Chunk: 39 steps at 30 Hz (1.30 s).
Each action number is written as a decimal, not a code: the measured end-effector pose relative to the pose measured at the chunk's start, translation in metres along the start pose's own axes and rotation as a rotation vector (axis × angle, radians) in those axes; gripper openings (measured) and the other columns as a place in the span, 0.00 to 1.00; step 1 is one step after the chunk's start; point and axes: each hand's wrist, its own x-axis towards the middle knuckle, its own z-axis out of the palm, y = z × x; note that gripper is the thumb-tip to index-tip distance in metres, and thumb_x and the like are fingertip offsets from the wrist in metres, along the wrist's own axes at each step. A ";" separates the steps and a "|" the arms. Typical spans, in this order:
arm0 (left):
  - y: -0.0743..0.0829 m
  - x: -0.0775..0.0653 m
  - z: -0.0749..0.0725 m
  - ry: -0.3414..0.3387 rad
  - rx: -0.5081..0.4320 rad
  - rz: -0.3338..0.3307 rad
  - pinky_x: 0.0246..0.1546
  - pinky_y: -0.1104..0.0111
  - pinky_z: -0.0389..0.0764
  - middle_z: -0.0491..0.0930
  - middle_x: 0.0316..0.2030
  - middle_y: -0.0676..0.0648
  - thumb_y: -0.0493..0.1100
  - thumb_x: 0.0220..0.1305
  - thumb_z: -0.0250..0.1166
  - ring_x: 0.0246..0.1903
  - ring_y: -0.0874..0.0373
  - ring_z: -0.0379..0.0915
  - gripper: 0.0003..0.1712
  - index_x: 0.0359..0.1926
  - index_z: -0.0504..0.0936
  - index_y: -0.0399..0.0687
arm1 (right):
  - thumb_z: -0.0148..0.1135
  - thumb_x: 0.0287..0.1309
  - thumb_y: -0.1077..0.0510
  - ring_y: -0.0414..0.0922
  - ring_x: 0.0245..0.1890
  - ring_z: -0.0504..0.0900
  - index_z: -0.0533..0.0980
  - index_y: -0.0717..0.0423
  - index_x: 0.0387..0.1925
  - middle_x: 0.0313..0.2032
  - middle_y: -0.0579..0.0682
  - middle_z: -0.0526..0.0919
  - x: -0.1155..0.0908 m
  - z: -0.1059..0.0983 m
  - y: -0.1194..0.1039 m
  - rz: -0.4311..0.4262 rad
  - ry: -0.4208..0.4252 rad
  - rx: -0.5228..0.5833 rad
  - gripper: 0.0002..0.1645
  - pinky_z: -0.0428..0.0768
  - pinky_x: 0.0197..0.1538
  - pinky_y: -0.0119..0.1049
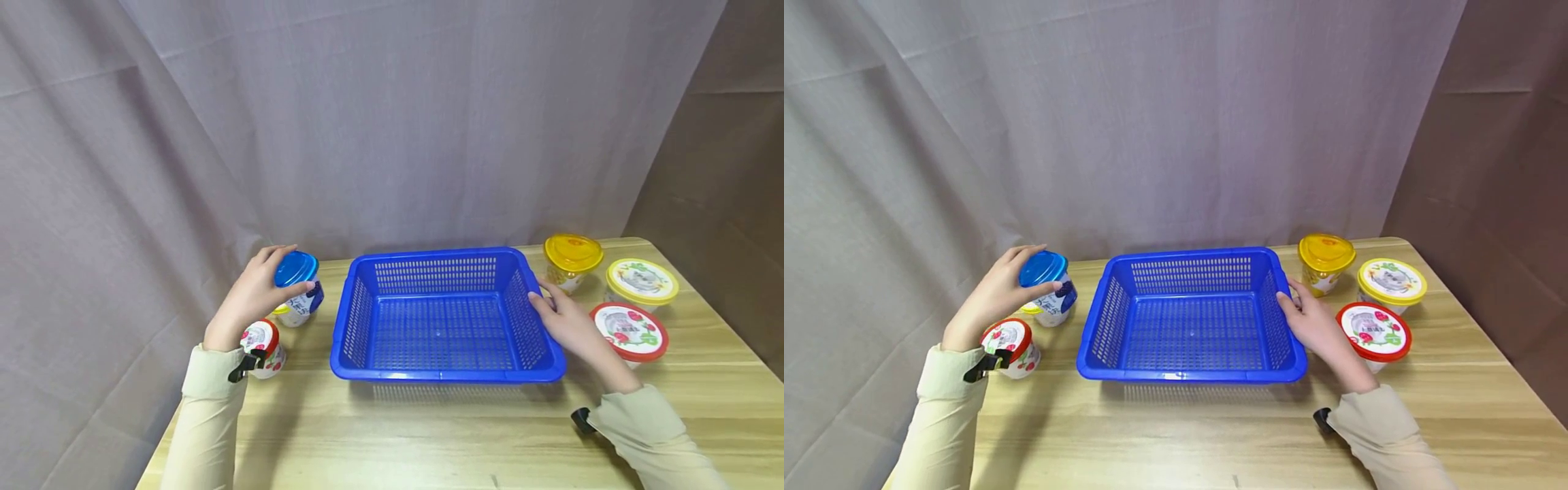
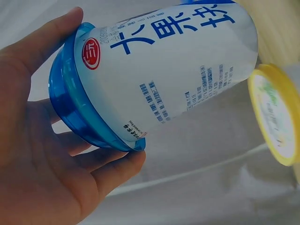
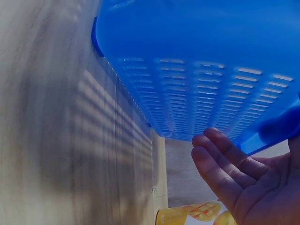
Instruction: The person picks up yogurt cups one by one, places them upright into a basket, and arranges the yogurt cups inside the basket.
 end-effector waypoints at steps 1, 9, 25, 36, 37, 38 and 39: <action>0.003 0.004 -0.001 0.001 0.002 0.009 0.63 0.39 0.67 0.63 0.69 0.35 0.62 0.62 0.69 0.67 0.36 0.59 0.46 0.74 0.64 0.47 | 0.38 0.78 0.40 0.71 0.54 0.77 0.51 0.68 0.76 0.57 0.76 0.75 0.000 0.000 0.000 0.000 0.002 -0.001 0.42 0.72 0.55 0.69; 0.027 0.039 -0.007 -0.017 0.008 0.053 0.66 0.43 0.64 0.63 0.69 0.36 0.62 0.61 0.70 0.68 0.39 0.59 0.47 0.74 0.65 0.49 | 0.39 0.78 0.40 0.72 0.57 0.75 0.52 0.69 0.75 0.58 0.78 0.73 0.002 0.002 0.001 -0.006 0.010 0.001 0.42 0.71 0.56 0.70; 0.112 0.101 0.014 -0.082 0.034 0.254 0.62 0.51 0.71 0.66 0.68 0.42 0.63 0.59 0.70 0.65 0.45 0.63 0.45 0.73 0.67 0.53 | 0.40 0.78 0.42 0.72 0.56 0.76 0.54 0.71 0.74 0.57 0.78 0.74 -0.001 0.004 -0.004 0.003 0.043 -0.014 0.41 0.72 0.56 0.68; 0.169 0.124 0.040 -0.109 0.045 0.374 0.58 0.52 0.75 0.66 0.68 0.46 0.65 0.60 0.68 0.64 0.48 0.65 0.44 0.73 0.67 0.58 | 0.39 0.78 0.40 0.72 0.57 0.74 0.53 0.70 0.75 0.59 0.78 0.72 -0.001 0.002 -0.002 0.019 0.027 0.005 0.42 0.72 0.56 0.69; 0.175 0.126 0.042 -0.111 0.046 0.384 0.58 0.53 0.75 0.66 0.68 0.46 0.66 0.60 0.68 0.64 0.49 0.65 0.44 0.73 0.67 0.58 | 0.39 0.78 0.40 0.72 0.57 0.75 0.53 0.70 0.75 0.59 0.78 0.72 -0.001 0.002 -0.003 0.019 0.025 0.012 0.43 0.72 0.57 0.69; 0.180 0.128 0.043 -0.117 0.050 0.389 0.58 0.54 0.75 0.66 0.69 0.47 0.67 0.60 0.67 0.64 0.50 0.65 0.44 0.74 0.67 0.59 | 0.39 0.78 0.40 0.72 0.57 0.75 0.53 0.70 0.75 0.59 0.78 0.73 -0.001 0.001 -0.003 0.018 0.026 0.016 0.43 0.72 0.57 0.69; 0.186 0.129 0.043 -0.122 0.053 0.393 0.58 0.55 0.75 0.65 0.69 0.48 0.67 0.60 0.67 0.64 0.51 0.64 0.45 0.74 0.66 0.60 | 0.40 0.78 0.40 0.71 0.56 0.76 0.53 0.70 0.75 0.58 0.78 0.73 -0.001 0.001 -0.004 0.016 0.029 0.020 0.43 0.72 0.57 0.68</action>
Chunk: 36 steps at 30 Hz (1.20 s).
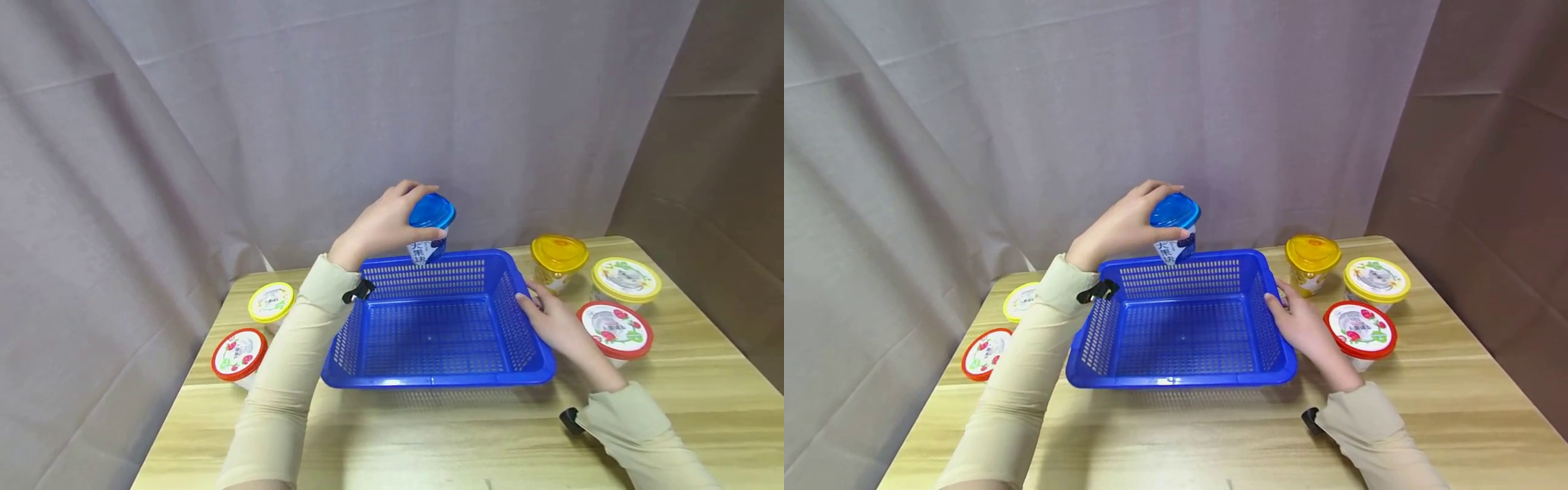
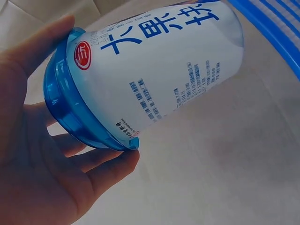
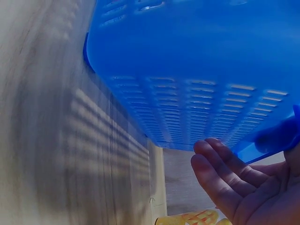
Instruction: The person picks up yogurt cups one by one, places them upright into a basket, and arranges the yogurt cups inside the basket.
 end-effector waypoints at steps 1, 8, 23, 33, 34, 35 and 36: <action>0.004 0.004 0.001 -0.004 0.002 0.006 0.58 0.55 0.75 0.65 0.69 0.48 0.68 0.60 0.67 0.65 0.51 0.64 0.45 0.74 0.66 0.61 | 0.40 0.78 0.40 0.70 0.56 0.76 0.53 0.70 0.75 0.58 0.77 0.74 0.000 0.000 -0.001 0.000 0.001 0.006 0.43 0.72 0.57 0.68; 0.028 0.023 0.013 -0.052 0.028 0.035 0.59 0.58 0.74 0.64 0.70 0.49 0.69 0.60 0.66 0.64 0.53 0.64 0.46 0.75 0.64 0.62 | 0.40 0.77 0.40 0.67 0.51 0.80 0.54 0.70 0.75 0.55 0.75 0.77 -0.004 -0.002 -0.002 0.010 0.004 0.001 0.42 0.74 0.56 0.66; 0.041 0.038 0.065 -0.119 0.011 0.077 0.59 0.58 0.76 0.63 0.70 0.50 0.71 0.61 0.63 0.65 0.54 0.63 0.47 0.76 0.63 0.62 | 0.40 0.77 0.38 0.63 0.48 0.82 0.53 0.67 0.76 0.55 0.73 0.78 -0.010 -0.002 -0.001 0.045 -0.001 0.016 0.43 0.78 0.52 0.63; 0.036 0.039 0.091 -0.156 0.000 0.085 0.61 0.56 0.75 0.63 0.70 0.49 0.72 0.61 0.63 0.66 0.52 0.63 0.47 0.76 0.63 0.61 | 0.41 0.77 0.38 0.60 0.46 0.83 0.54 0.66 0.76 0.54 0.71 0.79 -0.011 -0.001 0.001 0.038 0.016 0.033 0.43 0.80 0.50 0.60; 0.036 0.039 0.093 -0.161 0.000 0.086 0.61 0.56 0.75 0.63 0.70 0.49 0.72 0.61 0.63 0.66 0.52 0.63 0.48 0.76 0.63 0.60 | 0.41 0.77 0.38 0.59 0.45 0.83 0.54 0.66 0.76 0.54 0.71 0.79 -0.011 -0.001 0.002 0.039 0.016 0.036 0.43 0.80 0.50 0.59; 0.035 0.039 0.096 -0.166 0.003 0.089 0.61 0.56 0.75 0.63 0.71 0.49 0.72 0.61 0.62 0.66 0.52 0.63 0.48 0.76 0.62 0.60 | 0.41 0.77 0.38 0.59 0.45 0.84 0.54 0.66 0.76 0.54 0.71 0.79 -0.011 -0.001 0.002 0.039 0.015 0.039 0.43 0.81 0.49 0.59; 0.035 0.039 0.098 -0.172 0.005 0.088 0.61 0.56 0.75 0.63 0.71 0.49 0.72 0.61 0.62 0.66 0.51 0.63 0.48 0.76 0.62 0.60 | 0.41 0.77 0.38 0.59 0.45 0.84 0.54 0.66 0.76 0.54 0.71 0.79 -0.010 0.000 0.002 0.038 0.013 0.043 0.43 0.81 0.49 0.58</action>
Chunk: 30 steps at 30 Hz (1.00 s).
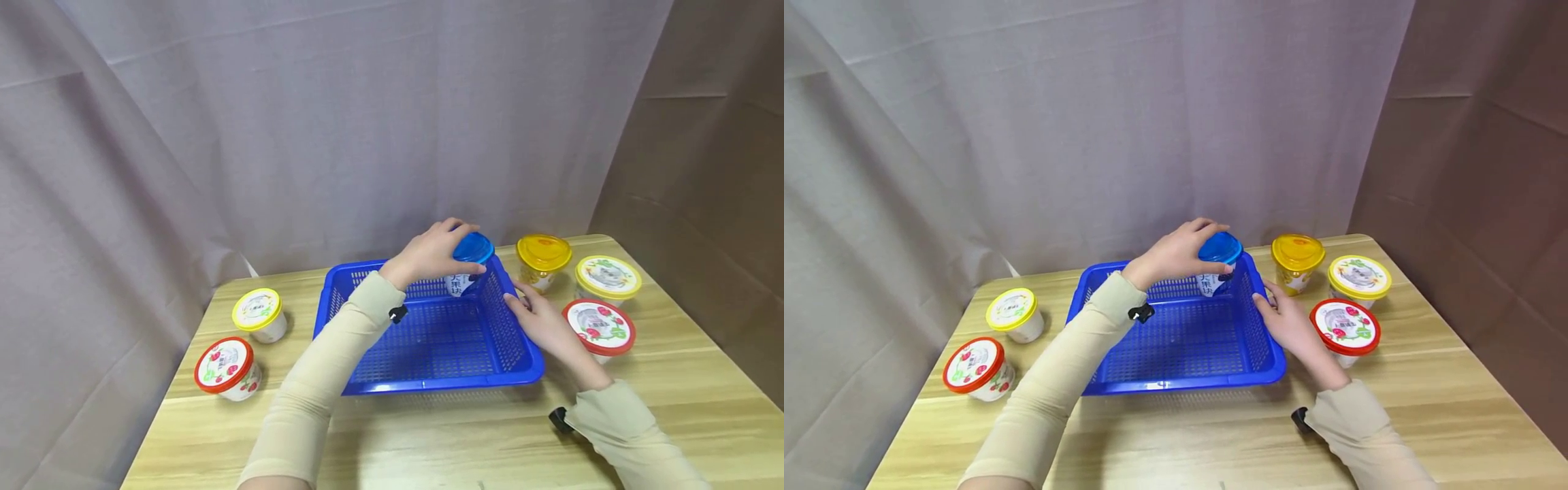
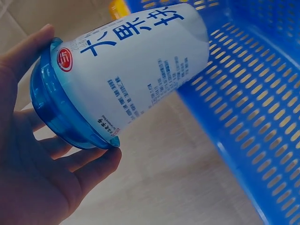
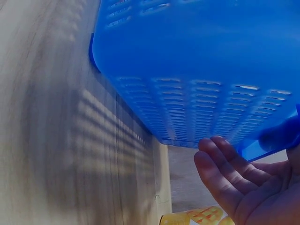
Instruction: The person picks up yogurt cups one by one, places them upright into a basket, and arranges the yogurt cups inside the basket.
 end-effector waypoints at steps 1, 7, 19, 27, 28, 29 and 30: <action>0.000 0.000 0.002 -0.007 0.003 -0.003 0.61 0.56 0.75 0.63 0.71 0.49 0.72 0.61 0.62 0.66 0.52 0.63 0.48 0.76 0.62 0.60 | 0.41 0.77 0.38 0.58 0.45 0.84 0.54 0.66 0.76 0.53 0.71 0.79 0.000 0.001 0.000 0.000 -0.004 0.001 0.43 0.81 0.49 0.58; -0.004 -0.001 0.016 -0.023 0.021 0.011 0.59 0.55 0.76 0.64 0.71 0.49 0.72 0.61 0.62 0.65 0.51 0.64 0.48 0.76 0.62 0.59 | 0.41 0.77 0.38 0.61 0.47 0.83 0.54 0.67 0.76 0.55 0.72 0.78 0.003 0.004 -0.001 0.001 -0.008 -0.009 0.43 0.80 0.51 0.60; -0.014 0.004 0.035 -0.054 -0.014 0.016 0.62 0.53 0.74 0.64 0.71 0.49 0.73 0.61 0.62 0.67 0.51 0.63 0.47 0.76 0.62 0.61 | 0.42 0.77 0.38 0.57 0.43 0.85 0.53 0.66 0.76 0.53 0.71 0.79 0.004 0.004 -0.002 0.007 -0.013 0.000 0.44 0.83 0.47 0.55; -0.015 0.000 0.046 -0.070 -0.031 0.004 0.62 0.51 0.74 0.64 0.71 0.50 0.72 0.62 0.62 0.67 0.51 0.63 0.47 0.76 0.63 0.61 | 0.41 0.76 0.37 0.61 0.48 0.83 0.53 0.65 0.76 0.55 0.71 0.78 0.004 0.006 -0.003 0.008 -0.014 -0.003 0.44 0.80 0.51 0.61; -0.014 0.000 0.046 -0.072 -0.037 0.002 0.62 0.51 0.74 0.63 0.71 0.50 0.72 0.62 0.62 0.67 0.51 0.63 0.46 0.76 0.63 0.61 | 0.41 0.76 0.37 0.61 0.48 0.83 0.53 0.65 0.76 0.55 0.72 0.78 0.004 0.007 -0.003 0.008 -0.015 -0.002 0.44 0.80 0.51 0.61; -0.014 -0.001 0.047 -0.073 -0.038 -0.001 0.62 0.51 0.74 0.63 0.71 0.50 0.72 0.62 0.62 0.67 0.51 0.62 0.46 0.76 0.63 0.62 | 0.41 0.76 0.37 0.61 0.48 0.83 0.53 0.65 0.76 0.55 0.72 0.78 0.004 0.007 -0.003 0.007 -0.016 0.000 0.44 0.80 0.51 0.61; -0.014 -0.001 0.048 -0.073 -0.039 -0.002 0.62 0.51 0.74 0.64 0.71 0.50 0.72 0.62 0.62 0.67 0.51 0.62 0.46 0.76 0.63 0.62 | 0.41 0.76 0.36 0.61 0.49 0.83 0.53 0.65 0.76 0.56 0.72 0.78 0.004 0.007 -0.003 0.006 -0.017 0.000 0.44 0.80 0.51 0.61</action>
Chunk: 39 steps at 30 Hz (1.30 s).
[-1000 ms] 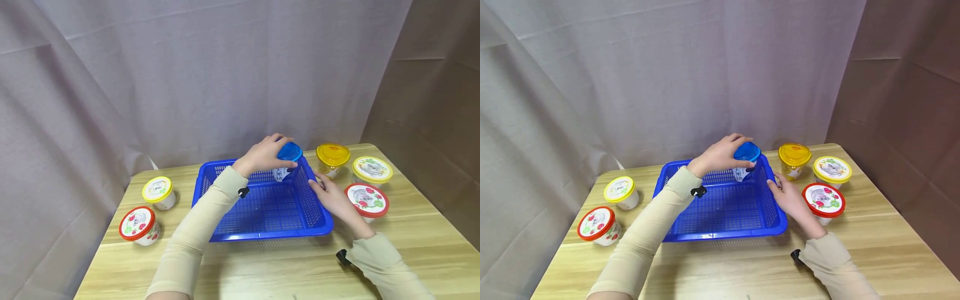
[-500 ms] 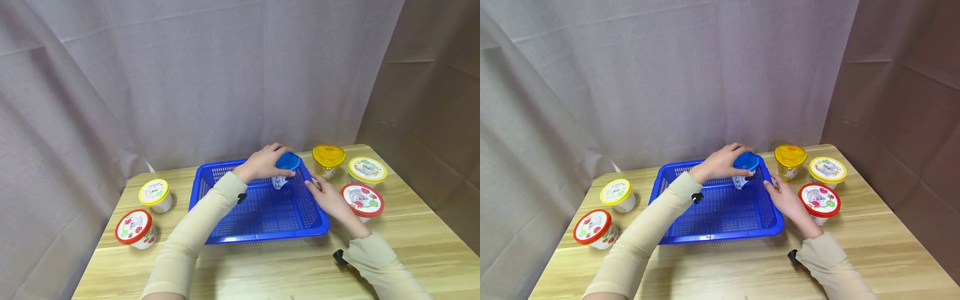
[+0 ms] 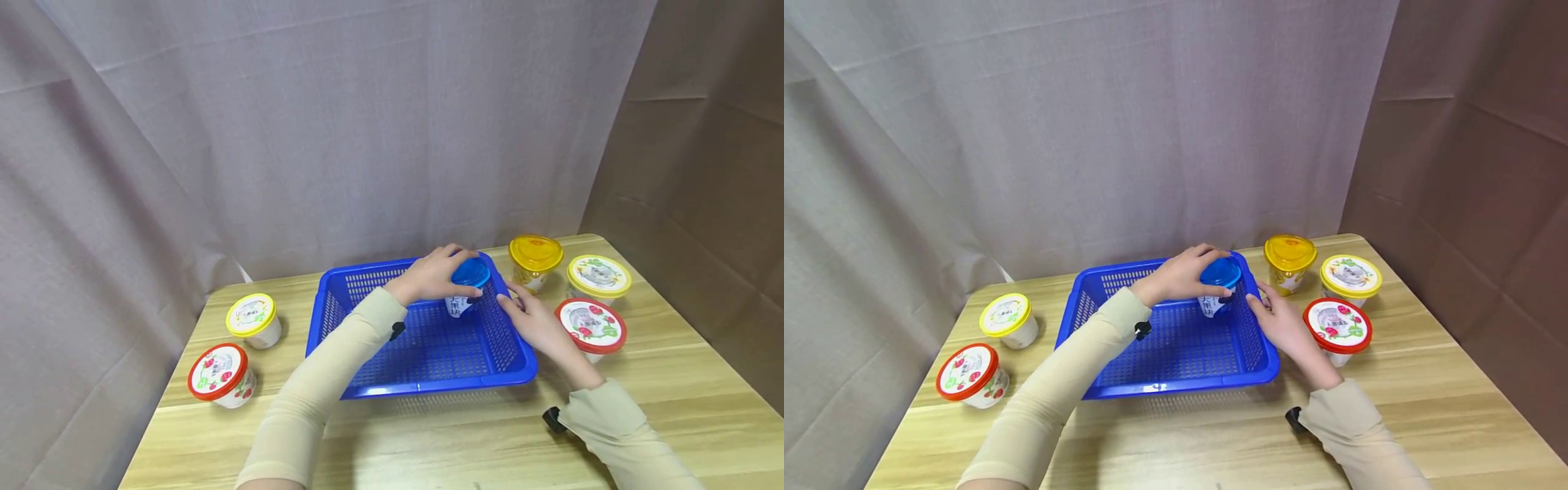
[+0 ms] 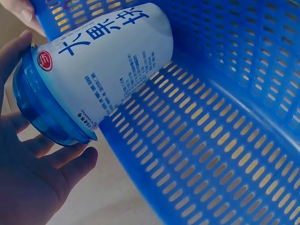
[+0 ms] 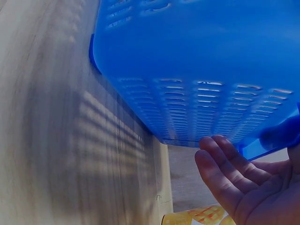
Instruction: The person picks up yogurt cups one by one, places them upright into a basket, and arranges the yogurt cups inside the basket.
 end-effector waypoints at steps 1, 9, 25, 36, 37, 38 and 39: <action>0.000 0.000 0.001 0.001 0.000 0.001 0.62 0.52 0.74 0.64 0.71 0.50 0.72 0.61 0.62 0.67 0.51 0.63 0.46 0.76 0.63 0.62 | 0.41 0.76 0.36 0.62 0.48 0.83 0.53 0.65 0.76 0.55 0.72 0.78 0.000 0.000 0.000 -0.001 0.000 0.000 0.44 0.80 0.51 0.61; -0.001 0.003 0.008 0.000 0.030 0.023 0.61 0.55 0.75 0.64 0.70 0.49 0.70 0.62 0.63 0.66 0.51 0.63 0.46 0.76 0.63 0.62 | 0.41 0.76 0.37 0.60 0.47 0.83 0.54 0.65 0.76 0.55 0.72 0.78 0.000 -0.001 -0.001 0.003 0.006 -0.002 0.44 0.81 0.49 0.59; -0.006 0.001 0.014 -0.021 0.041 0.053 0.63 0.55 0.73 0.63 0.71 0.47 0.71 0.63 0.61 0.69 0.50 0.60 0.46 0.77 0.60 0.61 | 0.41 0.76 0.37 0.58 0.44 0.84 0.54 0.65 0.76 0.53 0.70 0.80 0.000 0.000 0.001 -0.004 0.008 0.004 0.44 0.82 0.49 0.57; -0.006 0.000 0.013 -0.042 0.025 0.049 0.65 0.54 0.71 0.60 0.73 0.47 0.72 0.64 0.59 0.71 0.50 0.57 0.47 0.78 0.58 0.61 | 0.40 0.76 0.36 0.62 0.49 0.83 0.52 0.64 0.77 0.56 0.72 0.78 0.000 0.001 0.002 0.004 -0.006 0.015 0.45 0.81 0.51 0.61; -0.007 0.000 0.013 -0.042 0.028 0.050 0.65 0.54 0.71 0.60 0.73 0.47 0.72 0.64 0.59 0.70 0.50 0.57 0.47 0.78 0.58 0.61 | 0.40 0.76 0.36 0.62 0.49 0.83 0.52 0.64 0.77 0.56 0.72 0.78 0.000 0.001 0.002 0.003 -0.005 0.015 0.45 0.80 0.51 0.61; -0.007 0.000 0.013 -0.041 0.029 0.050 0.65 0.54 0.71 0.60 0.73 0.47 0.71 0.64 0.59 0.70 0.49 0.58 0.47 0.78 0.58 0.61 | 0.40 0.76 0.36 0.62 0.49 0.83 0.53 0.64 0.77 0.56 0.72 0.78 0.001 0.001 0.002 0.002 -0.004 0.015 0.45 0.80 0.51 0.61; -0.007 0.000 0.012 -0.039 0.033 0.052 0.65 0.54 0.71 0.60 0.73 0.47 0.71 0.65 0.59 0.71 0.49 0.57 0.47 0.78 0.58 0.61 | 0.40 0.76 0.36 0.62 0.49 0.83 0.53 0.64 0.77 0.56 0.72 0.78 0.001 0.001 0.003 0.000 -0.003 0.014 0.45 0.80 0.51 0.61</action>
